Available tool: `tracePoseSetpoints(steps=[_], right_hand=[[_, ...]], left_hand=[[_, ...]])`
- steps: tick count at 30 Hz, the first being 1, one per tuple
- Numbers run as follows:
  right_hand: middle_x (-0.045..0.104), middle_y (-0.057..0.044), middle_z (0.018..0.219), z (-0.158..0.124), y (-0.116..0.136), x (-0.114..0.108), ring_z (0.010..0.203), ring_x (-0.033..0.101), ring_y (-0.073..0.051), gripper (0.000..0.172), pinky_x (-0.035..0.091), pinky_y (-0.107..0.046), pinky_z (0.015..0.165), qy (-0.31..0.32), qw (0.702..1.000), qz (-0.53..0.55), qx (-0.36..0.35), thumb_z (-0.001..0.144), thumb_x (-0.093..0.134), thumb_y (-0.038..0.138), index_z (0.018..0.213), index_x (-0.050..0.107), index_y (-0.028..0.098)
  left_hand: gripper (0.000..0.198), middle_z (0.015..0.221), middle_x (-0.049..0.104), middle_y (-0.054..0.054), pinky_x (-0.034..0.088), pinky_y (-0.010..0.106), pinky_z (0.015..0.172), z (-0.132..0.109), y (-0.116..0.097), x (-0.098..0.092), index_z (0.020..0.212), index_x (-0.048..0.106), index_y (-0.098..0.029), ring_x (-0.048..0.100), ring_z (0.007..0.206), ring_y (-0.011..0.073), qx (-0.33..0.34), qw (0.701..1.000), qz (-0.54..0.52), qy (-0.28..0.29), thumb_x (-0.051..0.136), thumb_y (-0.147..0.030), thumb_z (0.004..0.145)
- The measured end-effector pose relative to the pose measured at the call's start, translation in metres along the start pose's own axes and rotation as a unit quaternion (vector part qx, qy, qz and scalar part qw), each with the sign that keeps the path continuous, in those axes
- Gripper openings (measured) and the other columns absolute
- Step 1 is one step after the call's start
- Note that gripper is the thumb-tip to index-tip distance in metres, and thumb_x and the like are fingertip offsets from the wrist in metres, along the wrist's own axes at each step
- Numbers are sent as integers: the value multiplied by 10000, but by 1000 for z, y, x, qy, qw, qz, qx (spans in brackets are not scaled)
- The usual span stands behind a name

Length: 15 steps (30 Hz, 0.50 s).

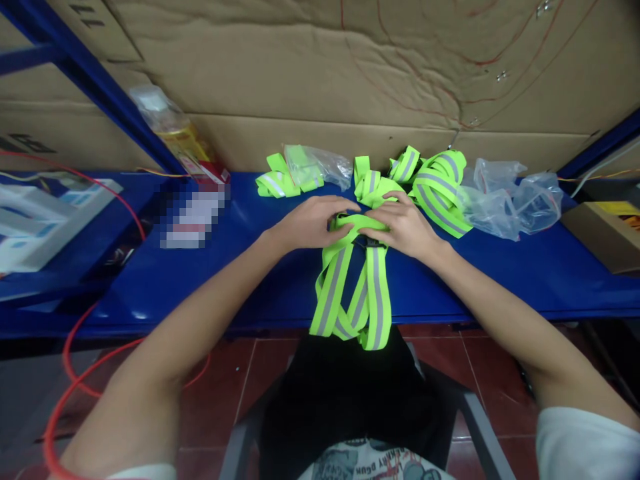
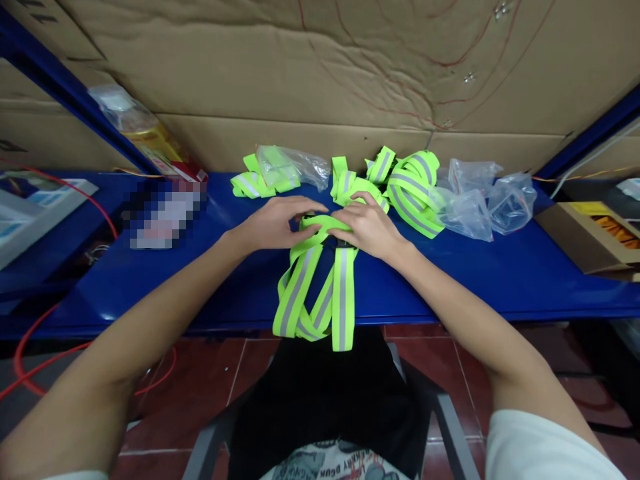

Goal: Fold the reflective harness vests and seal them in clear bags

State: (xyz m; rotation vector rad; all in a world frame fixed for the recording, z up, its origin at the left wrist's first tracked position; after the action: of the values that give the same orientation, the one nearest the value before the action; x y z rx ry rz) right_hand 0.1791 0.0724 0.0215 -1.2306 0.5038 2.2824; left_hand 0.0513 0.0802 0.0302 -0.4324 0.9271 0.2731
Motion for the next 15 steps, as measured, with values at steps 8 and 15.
tracePoseSetpoints(steps=[8, 15], right_hand=[[729, -91, 892, 1, -3, -17, 887, 653, -278, 380, 502, -479, 922, -55, 997, -39, 28, 1102, 558, 516, 1068, 827, 251], [734, -114, 1018, 1, 1, -11, 894, 628, -268, 432, 464, -492, 974, 0, 998, -54, 32, 1072, 592, 556, 962, 822, 206]], left_hand=[[285, 991, 718, 95, 550, 375, 808, 1, -20, -5, 1205, 717, -221, 678, 978, 248, 69, 982, 173, -32, 472, -349, 1135], [364, 874, 709, 79, 483, 339, 701, 0, -14, 4, 1080, 776, -206, 641, 928, 243, 48, 991, 127, 10, 519, -461, 1117]])
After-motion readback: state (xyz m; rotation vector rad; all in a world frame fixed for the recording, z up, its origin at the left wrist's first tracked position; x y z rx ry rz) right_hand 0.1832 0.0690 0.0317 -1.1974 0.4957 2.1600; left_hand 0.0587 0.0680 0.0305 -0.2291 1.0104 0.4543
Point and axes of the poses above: each hand's wrist, its own z-axis towards the middle knuckle, its own x-axis out of the palm, y = z × x, the point moved 10 cm from there along z, towards the middle knuckle
